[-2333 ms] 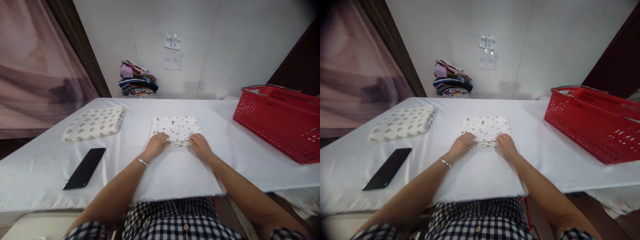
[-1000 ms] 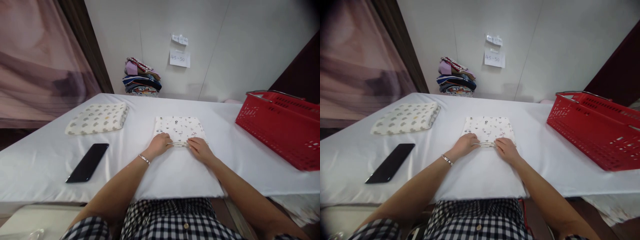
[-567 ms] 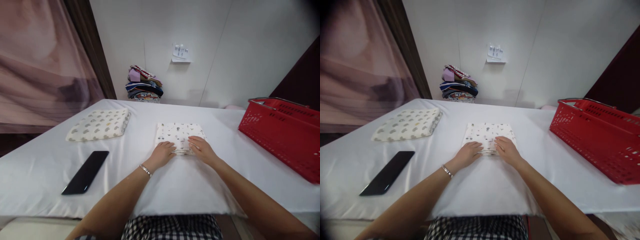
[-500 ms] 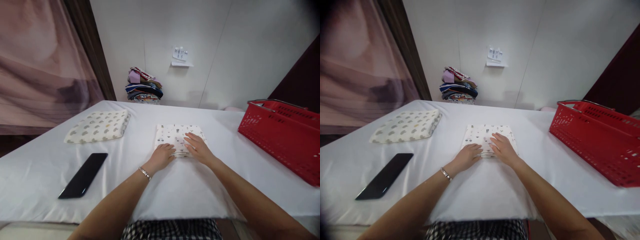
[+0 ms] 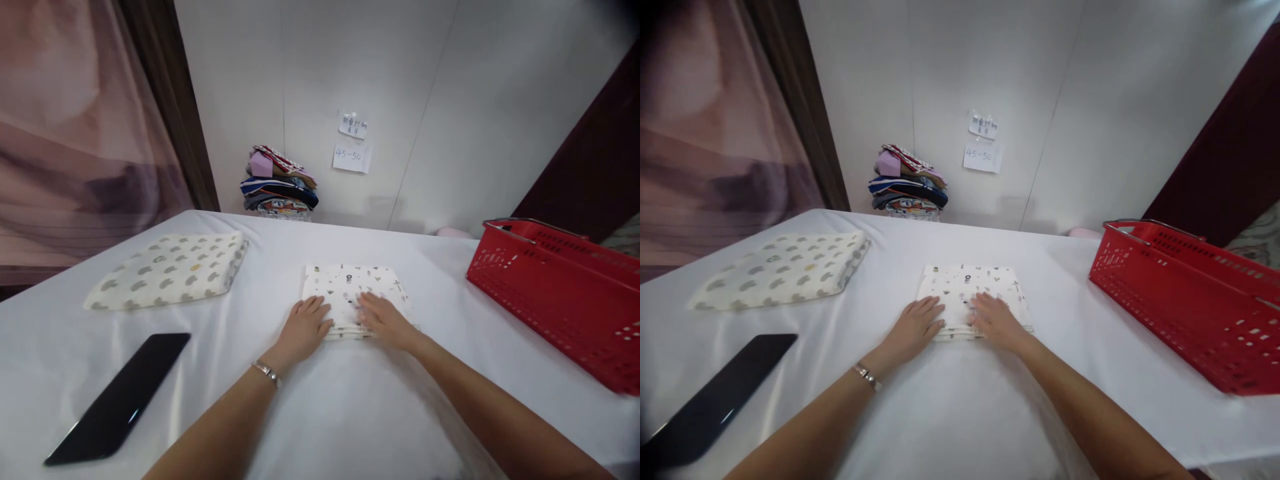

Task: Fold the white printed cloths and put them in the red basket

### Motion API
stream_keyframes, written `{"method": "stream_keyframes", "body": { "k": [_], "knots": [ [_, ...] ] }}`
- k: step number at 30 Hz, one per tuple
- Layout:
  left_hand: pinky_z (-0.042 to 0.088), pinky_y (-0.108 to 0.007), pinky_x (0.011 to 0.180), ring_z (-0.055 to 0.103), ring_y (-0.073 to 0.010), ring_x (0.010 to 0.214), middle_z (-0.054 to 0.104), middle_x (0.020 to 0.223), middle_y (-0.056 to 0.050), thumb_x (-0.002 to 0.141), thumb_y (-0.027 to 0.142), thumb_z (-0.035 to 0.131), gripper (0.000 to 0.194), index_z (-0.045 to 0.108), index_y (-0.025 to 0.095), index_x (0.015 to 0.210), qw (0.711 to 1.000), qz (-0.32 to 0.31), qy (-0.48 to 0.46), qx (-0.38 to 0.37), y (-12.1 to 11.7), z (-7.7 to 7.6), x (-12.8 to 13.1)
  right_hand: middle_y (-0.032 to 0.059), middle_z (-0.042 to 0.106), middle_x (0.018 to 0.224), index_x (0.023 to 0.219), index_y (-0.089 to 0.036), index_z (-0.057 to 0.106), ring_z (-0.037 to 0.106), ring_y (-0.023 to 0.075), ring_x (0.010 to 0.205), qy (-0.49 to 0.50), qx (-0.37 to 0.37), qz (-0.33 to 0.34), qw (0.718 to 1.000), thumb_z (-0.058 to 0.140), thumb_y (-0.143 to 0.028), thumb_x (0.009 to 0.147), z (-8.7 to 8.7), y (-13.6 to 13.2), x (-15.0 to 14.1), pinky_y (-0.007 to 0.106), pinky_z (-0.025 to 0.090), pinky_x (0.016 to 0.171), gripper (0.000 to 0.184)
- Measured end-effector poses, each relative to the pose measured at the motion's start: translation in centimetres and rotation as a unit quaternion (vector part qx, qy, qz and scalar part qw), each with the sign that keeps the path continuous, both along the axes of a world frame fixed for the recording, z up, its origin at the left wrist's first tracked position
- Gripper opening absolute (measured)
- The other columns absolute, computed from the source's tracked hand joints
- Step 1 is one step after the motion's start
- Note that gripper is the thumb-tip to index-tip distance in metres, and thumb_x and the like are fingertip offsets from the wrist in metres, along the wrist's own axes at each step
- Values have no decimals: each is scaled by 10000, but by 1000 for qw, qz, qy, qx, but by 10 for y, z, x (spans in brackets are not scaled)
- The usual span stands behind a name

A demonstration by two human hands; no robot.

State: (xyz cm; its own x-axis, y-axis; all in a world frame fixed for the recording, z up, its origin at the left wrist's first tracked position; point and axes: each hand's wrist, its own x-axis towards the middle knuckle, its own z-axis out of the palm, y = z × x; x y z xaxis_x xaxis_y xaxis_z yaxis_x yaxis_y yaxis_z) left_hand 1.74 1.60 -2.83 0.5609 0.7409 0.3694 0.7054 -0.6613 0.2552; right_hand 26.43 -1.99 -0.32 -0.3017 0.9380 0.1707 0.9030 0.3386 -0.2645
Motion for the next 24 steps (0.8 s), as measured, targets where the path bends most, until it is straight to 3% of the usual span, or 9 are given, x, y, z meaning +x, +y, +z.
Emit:
{"method": "stream_keyframes", "body": {
  "k": [3,5,9,11,14,18,24],
  "knots": [
    [299,-564,1016,347,-255,1309,427,1405,-88,923,389,355,398,483,238,1268,998,10,28,-51,-4,3,0,96,343,1451,1337,-245,451,240,287,1359,-38,25,-99,994,364,-472,918,1,21,24,533,243,1061,485],
    [287,-577,1019,316,-257,1330,387,1431,-89,929,413,318,432,448,234,1301,996,7,38,-80,-7,6,-1,116,322,1459,1339,-217,445,227,303,1361,-61,-6,-143,988,364,-494,909,-7,31,40,535,274,1042,518],
    [292,-552,1029,286,-250,1347,356,1448,-86,930,439,296,456,425,241,1320,994,2,40,-100,-7,11,-1,123,301,1469,1344,-211,426,216,304,1364,-70,-20,-144,987,295,-527,917,-27,36,57,533,311,1011,548],
    [287,-545,1037,268,-248,1356,334,1461,-77,927,442,303,456,420,249,1323,992,6,43,-117,-7,13,-1,126,344,1446,1313,-229,455,256,309,1347,-80,-7,-141,987,298,-523,916,-27,36,56,557,307,994,519],
    [251,-544,1061,212,-244,1377,271,1491,-60,926,445,295,472,391,250,1345,986,9,52,-158,-8,17,0,126,364,1433,1291,-235,470,258,312,1343,-112,-26,-145,983,299,-510,915,-13,43,46,590,253,1004,497],
    [201,-526,1089,157,-218,1392,222,1510,-24,925,462,259,495,357,261,1367,981,12,56,-188,-11,22,0,99,180,1517,1406,-214,316,90,275,1394,-134,-53,-131,981,235,-508,921,3,65,22,514,148,1077,573],
    [196,-527,1092,166,-214,1389,242,1506,-25,918,454,268,491,363,260,1360,980,11,46,-193,-14,22,0,69,133,1529,1434,-220,265,78,245,1399,-119,-103,-151,976,210,-529,913,-16,89,12,485,115,1092,609]
  ]
}}
